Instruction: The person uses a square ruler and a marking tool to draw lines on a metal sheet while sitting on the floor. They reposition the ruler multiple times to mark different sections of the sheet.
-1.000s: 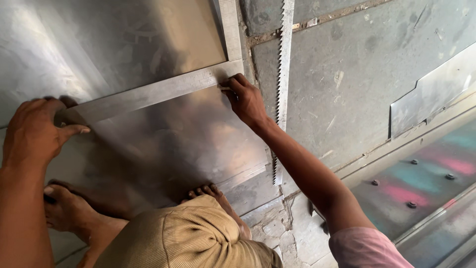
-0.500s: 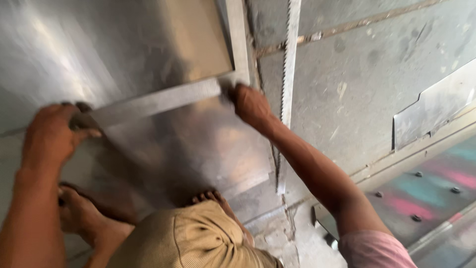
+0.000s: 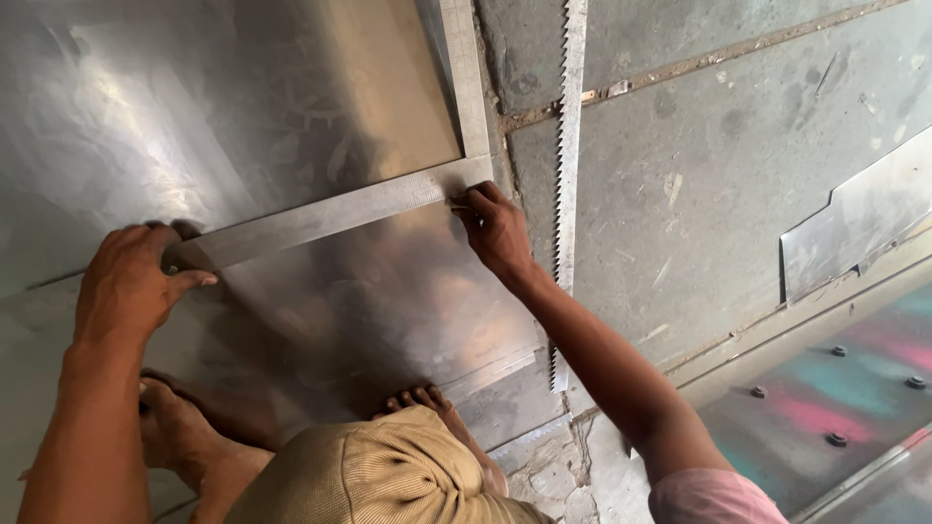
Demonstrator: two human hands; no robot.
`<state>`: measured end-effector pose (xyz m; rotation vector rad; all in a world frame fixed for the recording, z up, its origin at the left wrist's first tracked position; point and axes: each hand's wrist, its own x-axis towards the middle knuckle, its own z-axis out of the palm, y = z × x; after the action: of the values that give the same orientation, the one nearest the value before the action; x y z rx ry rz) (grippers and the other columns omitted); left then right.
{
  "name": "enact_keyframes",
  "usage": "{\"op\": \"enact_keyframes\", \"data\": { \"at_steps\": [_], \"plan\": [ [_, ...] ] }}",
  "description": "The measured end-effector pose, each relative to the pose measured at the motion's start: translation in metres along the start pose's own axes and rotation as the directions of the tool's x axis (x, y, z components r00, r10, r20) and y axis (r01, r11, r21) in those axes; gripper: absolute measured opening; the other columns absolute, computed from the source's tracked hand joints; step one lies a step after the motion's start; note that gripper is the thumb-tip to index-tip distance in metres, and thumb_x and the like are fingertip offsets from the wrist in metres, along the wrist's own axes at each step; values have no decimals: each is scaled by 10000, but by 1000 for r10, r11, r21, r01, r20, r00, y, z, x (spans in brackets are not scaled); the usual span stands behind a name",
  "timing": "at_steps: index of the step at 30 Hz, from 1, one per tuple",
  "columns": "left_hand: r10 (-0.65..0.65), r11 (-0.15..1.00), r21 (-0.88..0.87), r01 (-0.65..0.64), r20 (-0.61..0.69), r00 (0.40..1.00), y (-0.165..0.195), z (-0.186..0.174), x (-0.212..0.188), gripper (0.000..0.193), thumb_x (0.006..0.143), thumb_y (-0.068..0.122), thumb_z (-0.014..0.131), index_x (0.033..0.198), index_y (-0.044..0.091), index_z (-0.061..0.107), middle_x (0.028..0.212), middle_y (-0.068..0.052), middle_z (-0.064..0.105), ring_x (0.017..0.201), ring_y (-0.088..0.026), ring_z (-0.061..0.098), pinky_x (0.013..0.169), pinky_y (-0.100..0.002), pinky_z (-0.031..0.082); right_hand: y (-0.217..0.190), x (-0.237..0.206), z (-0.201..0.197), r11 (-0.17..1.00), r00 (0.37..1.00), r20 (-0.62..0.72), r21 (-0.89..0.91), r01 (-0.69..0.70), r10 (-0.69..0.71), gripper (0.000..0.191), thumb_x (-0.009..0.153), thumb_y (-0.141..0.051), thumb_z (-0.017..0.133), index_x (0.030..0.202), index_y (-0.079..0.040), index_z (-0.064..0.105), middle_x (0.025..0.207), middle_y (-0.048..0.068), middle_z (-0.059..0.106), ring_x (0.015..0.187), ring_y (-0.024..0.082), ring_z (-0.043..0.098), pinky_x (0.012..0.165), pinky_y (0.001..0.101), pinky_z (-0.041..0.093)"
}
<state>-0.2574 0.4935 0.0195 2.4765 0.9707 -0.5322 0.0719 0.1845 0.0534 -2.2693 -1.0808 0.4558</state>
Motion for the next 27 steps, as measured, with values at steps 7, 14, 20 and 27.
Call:
{"op": "enact_keyframes", "data": {
  "at_steps": [7,14,20,27],
  "plan": [
    [-27,999,-36,28,36,999,4,-8,0,708,723,466,858,1268,50,683,1254,-105,685,1310,-301,560,1133,-434,455,2,8,-4,994,987,158,-107,35,-18,101,1002,-95,683,956,-7,698,1020,142,676,795,372,682,680,452,552],
    [-35,997,-64,38,44,998,6,-9,-1,707,694,442,863,1255,49,685,1297,-108,674,1324,-302,543,1133,-443,431,7,10,4,934,810,506,-333,-133,296,198,1059,-152,593,1023,-17,734,971,167,729,772,321,712,660,422,580],
    [-77,997,-2,78,132,988,14,-21,3,646,711,438,857,1229,84,699,1244,-82,691,1290,-283,570,1105,-440,472,0,-31,10,995,813,576,77,56,-91,78,876,-96,791,943,-111,828,973,85,754,762,211,707,689,327,576],
    [-153,985,114,126,278,948,16,-29,16,671,743,438,855,1305,112,687,1234,-72,707,1231,-277,618,1077,-443,494,-4,-47,-3,979,975,119,61,-194,185,123,926,-28,714,1043,-44,745,1040,111,706,752,277,726,659,359,586]
  ]
}}
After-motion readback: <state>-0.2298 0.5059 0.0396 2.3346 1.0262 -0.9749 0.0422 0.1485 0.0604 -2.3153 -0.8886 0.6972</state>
